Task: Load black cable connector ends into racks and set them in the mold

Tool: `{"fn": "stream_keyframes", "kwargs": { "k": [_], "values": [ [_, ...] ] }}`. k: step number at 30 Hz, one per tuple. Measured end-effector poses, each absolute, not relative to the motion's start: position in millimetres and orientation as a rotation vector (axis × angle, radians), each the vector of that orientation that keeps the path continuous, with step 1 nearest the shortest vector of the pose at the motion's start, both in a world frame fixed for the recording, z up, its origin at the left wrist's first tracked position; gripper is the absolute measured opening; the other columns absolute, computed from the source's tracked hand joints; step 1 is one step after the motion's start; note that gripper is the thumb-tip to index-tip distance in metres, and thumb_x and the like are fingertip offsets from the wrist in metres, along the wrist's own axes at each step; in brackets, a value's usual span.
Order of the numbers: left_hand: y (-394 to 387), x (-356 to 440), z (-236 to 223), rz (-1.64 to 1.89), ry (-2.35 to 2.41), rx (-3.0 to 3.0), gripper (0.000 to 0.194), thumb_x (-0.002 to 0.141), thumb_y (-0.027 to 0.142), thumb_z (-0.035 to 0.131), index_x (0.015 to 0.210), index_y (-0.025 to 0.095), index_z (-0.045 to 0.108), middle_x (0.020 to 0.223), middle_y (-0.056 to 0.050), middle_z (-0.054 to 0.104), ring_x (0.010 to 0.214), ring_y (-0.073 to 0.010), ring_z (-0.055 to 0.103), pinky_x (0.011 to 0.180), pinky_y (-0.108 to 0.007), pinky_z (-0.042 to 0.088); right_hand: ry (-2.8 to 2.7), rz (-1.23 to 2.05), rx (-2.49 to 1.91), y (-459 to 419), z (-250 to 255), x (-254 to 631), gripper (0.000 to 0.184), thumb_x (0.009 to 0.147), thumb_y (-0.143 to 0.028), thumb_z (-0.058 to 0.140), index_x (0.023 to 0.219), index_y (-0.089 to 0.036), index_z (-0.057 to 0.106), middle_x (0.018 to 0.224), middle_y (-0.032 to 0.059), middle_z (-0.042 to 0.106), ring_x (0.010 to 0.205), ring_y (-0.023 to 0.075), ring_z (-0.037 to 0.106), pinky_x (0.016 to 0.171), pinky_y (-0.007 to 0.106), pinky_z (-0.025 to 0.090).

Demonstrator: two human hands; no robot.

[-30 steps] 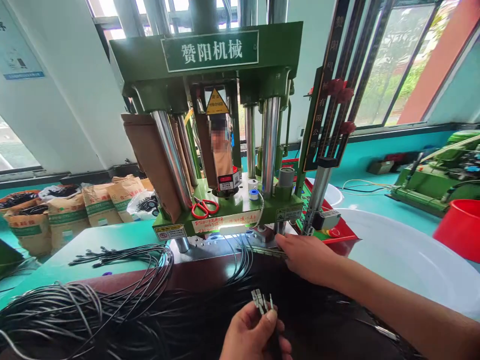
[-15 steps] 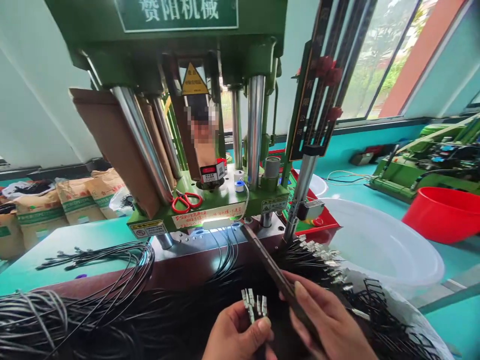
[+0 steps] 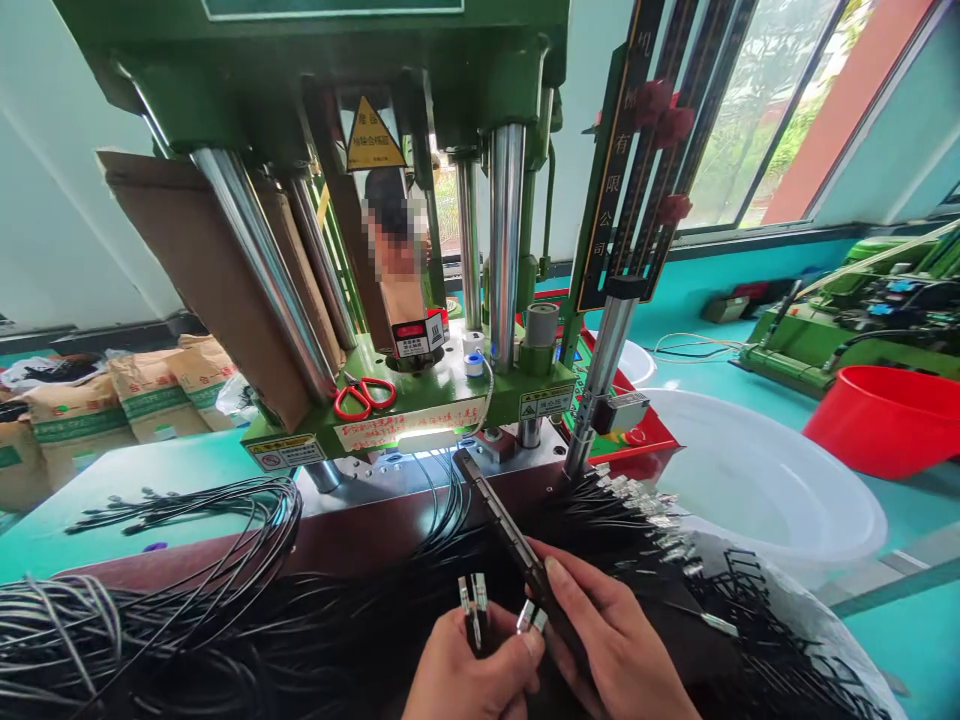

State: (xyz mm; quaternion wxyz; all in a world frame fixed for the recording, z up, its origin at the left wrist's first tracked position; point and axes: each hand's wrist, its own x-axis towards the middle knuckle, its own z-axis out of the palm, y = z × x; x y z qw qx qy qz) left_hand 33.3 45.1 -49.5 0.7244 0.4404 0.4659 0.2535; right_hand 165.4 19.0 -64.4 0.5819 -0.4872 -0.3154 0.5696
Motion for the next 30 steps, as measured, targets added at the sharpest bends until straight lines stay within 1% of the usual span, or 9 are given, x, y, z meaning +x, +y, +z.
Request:
{"fn": "stream_keyframes", "kwargs": {
  "k": [3,9,15,20,24,25,27,29,30],
  "values": [
    [46,36,-48,0.543,1.05,0.99,0.043,0.065,0.05,0.073,0.06,0.017,0.048,0.044,0.005,0.049,0.028,-0.0015,0.033,0.032,-0.017,0.019,-0.8,1.325,-1.152,19,-67,166,0.051,0.086,-0.054,0.056,0.12,-0.017,0.062,0.041,-0.0087,0.043,0.032,0.0052,0.031,0.03,0.015,0.021],
    [46,35,-48,0.53,1.058,0.991,0.037,0.066,0.045,0.072,0.063,0.018,0.046,0.046,0.006,0.049,0.028,-0.0015,0.033,0.031,-0.016,0.019,-0.867,1.312,-1.222,17,-61,164,0.054,0.088,-0.056,0.051,0.121,-0.015,0.06,0.041,-0.0088,0.039,0.032,0.005,0.029,0.029,0.014,0.02],
    [46,35,-44,0.52,1.086,1.01,0.032,0.067,0.042,0.071,0.066,0.017,0.05,0.046,0.005,0.049,0.029,-0.0028,0.034,0.031,-0.017,0.02,-0.927,1.315,-1.272,17,-60,167,0.053,0.089,-0.057,0.048,0.123,-0.018,0.059,0.044,-0.0084,0.038,0.033,0.0053,0.031,0.03,0.015,0.022],
    [46,35,-45,0.486,1.086,1.062,0.033,0.069,0.045,0.069,0.066,0.018,0.051,0.036,0.007,0.042,0.028,-0.0061,0.035,0.031,-0.017,0.021,-0.968,1.186,-1.264,14,-66,165,0.042,0.088,-0.052,0.052,0.117,-0.024,0.064,0.07,-0.0023,0.05,0.042,0.0051,0.038,0.034,0.017,0.028],
    [46,34,-49,0.456,1.076,1.086,0.035,0.071,0.047,0.067,0.064,0.017,0.05,0.032,0.007,0.042,0.026,-0.0059,0.034,0.031,-0.017,0.021,-0.984,1.12,-1.249,14,-67,161,0.038,0.087,-0.051,0.055,0.112,-0.025,0.067,0.074,-0.0017,0.05,0.044,0.005,0.039,0.036,0.018,0.029],
    [46,33,-50,0.459,1.06,1.072,0.037,0.071,0.049,0.068,0.065,0.017,0.051,0.032,0.006,0.044,0.026,-0.0061,0.034,0.031,-0.017,0.023,-0.97,1.128,-1.247,13,-66,162,0.038,0.086,-0.051,0.055,0.112,-0.025,0.067,0.073,-0.0018,0.051,0.043,0.0049,0.039,0.035,0.017,0.028],
    [47,30,-52,0.486,1.0,0.98,0.042,0.066,0.052,0.072,0.072,0.015,0.054,0.038,0.005,0.05,0.031,-0.0079,0.042,0.035,-0.019,0.033,-0.904,1.19,-1.264,12,-64,165,0.045,0.085,-0.054,0.055,0.117,-0.024,0.064,0.061,-0.0038,0.049,0.039,0.0051,0.036,0.032,0.016,0.025],
    [47,25,-53,0.565,0.947,0.822,0.049,0.059,0.051,0.079,0.082,0.014,0.057,0.051,0.003,0.058,0.042,-0.0106,0.053,0.045,-0.025,0.046,-0.812,1.273,-1.289,11,-61,170,0.053,0.084,-0.057,0.056,0.123,-0.022,0.06,0.048,-0.0074,0.042,0.034,0.0052,0.03,0.029,0.015,0.021],
    [47,22,-55,0.616,0.931,0.747,0.052,0.056,0.049,0.082,0.086,0.013,0.058,0.058,0.003,0.059,0.048,-0.0115,0.057,0.051,-0.027,0.05,-0.766,1.298,-1.299,9,-59,172,0.056,0.083,-0.058,0.057,0.124,-0.021,0.059,0.044,-0.009,0.038,0.032,0.0052,0.028,0.028,0.015,0.02]
  ]
}}
